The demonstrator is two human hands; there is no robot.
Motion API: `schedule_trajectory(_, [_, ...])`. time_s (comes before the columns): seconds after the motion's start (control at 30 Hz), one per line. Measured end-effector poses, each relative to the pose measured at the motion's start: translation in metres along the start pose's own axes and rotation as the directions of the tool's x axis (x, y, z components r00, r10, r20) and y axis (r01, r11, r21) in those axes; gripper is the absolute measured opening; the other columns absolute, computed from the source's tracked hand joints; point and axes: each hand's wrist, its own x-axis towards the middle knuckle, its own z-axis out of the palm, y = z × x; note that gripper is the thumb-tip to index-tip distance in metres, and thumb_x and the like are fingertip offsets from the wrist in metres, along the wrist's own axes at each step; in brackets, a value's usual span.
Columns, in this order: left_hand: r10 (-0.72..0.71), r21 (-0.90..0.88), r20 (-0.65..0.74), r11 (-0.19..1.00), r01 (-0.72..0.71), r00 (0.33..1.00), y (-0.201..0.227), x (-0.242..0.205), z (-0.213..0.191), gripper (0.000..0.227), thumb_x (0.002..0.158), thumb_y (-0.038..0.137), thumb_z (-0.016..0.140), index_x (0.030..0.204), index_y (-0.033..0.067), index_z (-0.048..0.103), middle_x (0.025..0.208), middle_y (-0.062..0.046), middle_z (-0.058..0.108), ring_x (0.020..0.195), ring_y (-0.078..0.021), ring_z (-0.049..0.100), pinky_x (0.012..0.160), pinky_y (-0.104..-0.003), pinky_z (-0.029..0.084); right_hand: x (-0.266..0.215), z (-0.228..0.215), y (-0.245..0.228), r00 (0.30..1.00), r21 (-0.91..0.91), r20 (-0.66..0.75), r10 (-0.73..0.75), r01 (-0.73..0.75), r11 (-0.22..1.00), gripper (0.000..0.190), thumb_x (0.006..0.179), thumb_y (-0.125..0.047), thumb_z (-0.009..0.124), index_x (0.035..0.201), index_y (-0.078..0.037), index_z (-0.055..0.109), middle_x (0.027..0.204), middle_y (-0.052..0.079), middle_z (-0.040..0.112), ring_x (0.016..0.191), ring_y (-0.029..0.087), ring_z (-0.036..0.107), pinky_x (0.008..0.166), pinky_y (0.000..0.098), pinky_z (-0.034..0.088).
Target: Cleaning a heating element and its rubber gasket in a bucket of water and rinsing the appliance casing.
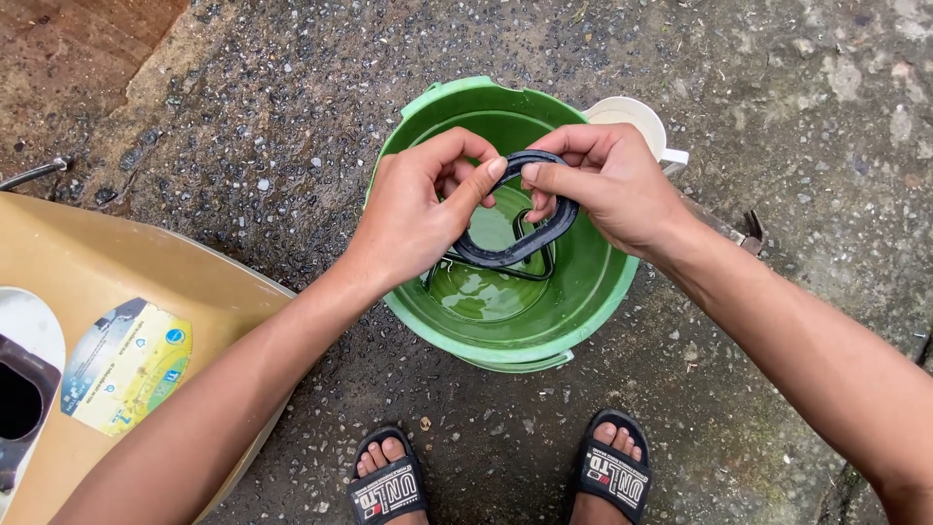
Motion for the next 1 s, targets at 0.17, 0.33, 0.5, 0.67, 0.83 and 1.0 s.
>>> schedule_trajectory(0.17, [0.061,0.153,-0.006,0.986,-0.059,0.998,0.001,-0.004,0.0,0.01,0.094,0.018,0.07,0.095,0.0084,0.073,0.073,-0.005,0.071,0.063,-0.0101,0.064,0.053,-0.024,0.051,-0.004,0.003,-0.001,0.998,-0.149,-0.011,-0.055,0.053,0.987,0.013,0.09,0.004,0.07,0.101,0.01,0.071,0.068,0.018,0.069,0.061,0.019,0.074,0.061,0.0296,0.065])
schedule_trajectory(0.33, [0.009,0.12,-0.015,0.993,-0.007,1.0,-0.006,0.0,0.007,0.011,0.089,0.022,0.073,0.089,0.0116,0.076,0.07,-0.002,0.071,0.067,-0.009,0.061,0.061,-0.026,0.051,-0.007,0.005,-0.008,0.997,-0.22,0.009,-0.083,0.083,0.972,0.017,0.089,0.005,0.072,0.105,0.01,0.071,0.072,0.018,0.071,0.064,0.019,0.075,0.064,0.0285,0.065])
schedule_trajectory(0.5, [-0.068,0.058,-0.008,0.996,0.068,0.998,-0.009,0.0,0.01,0.009,0.086,0.017,0.071,0.092,0.0147,0.077,0.071,0.0,0.072,0.071,-0.0067,0.062,0.064,-0.024,0.052,-0.01,0.002,-0.003,0.996,-0.232,0.001,-0.086,0.084,0.969,0.017,0.089,0.004,0.073,0.106,0.009,0.071,0.074,0.018,0.072,0.066,0.019,0.075,0.063,0.0266,0.064])
schedule_trajectory(0.67, [-0.168,-0.057,0.02,0.984,0.169,0.986,-0.011,-0.002,0.011,0.012,0.085,0.015,0.07,0.093,0.0099,0.078,0.068,-0.002,0.073,0.065,-0.0063,0.067,0.063,-0.02,0.052,-0.011,0.003,-0.002,0.996,-0.223,-0.011,-0.089,0.084,0.971,0.017,0.091,0.004,0.071,0.107,0.009,0.071,0.074,0.018,0.072,0.065,0.019,0.075,0.062,0.026,0.064])
schedule_trajectory(0.83, [-0.158,-0.064,0.028,0.985,0.16,0.987,-0.003,-0.002,0.012,0.014,0.086,0.012,0.067,0.095,0.0085,0.078,0.066,-0.003,0.073,0.063,-0.0062,0.066,0.063,-0.02,0.05,-0.011,0.002,0.0,0.996,-0.221,-0.018,-0.091,0.085,0.972,0.017,0.09,0.004,0.072,0.107,0.008,0.071,0.075,0.019,0.073,0.066,0.019,0.075,0.063,0.0265,0.064])
schedule_trajectory(1.0, [-0.146,-0.058,0.017,0.987,0.147,0.989,-0.011,-0.002,0.014,0.016,0.085,0.011,0.067,0.095,0.0073,0.079,0.066,-0.002,0.072,0.062,-0.0068,0.067,0.064,-0.021,0.051,-0.012,0.002,-0.001,0.996,-0.209,-0.024,-0.084,0.077,0.975,0.017,0.09,0.005,0.071,0.106,0.009,0.071,0.075,0.019,0.073,0.066,0.019,0.075,0.063,0.0269,0.065])
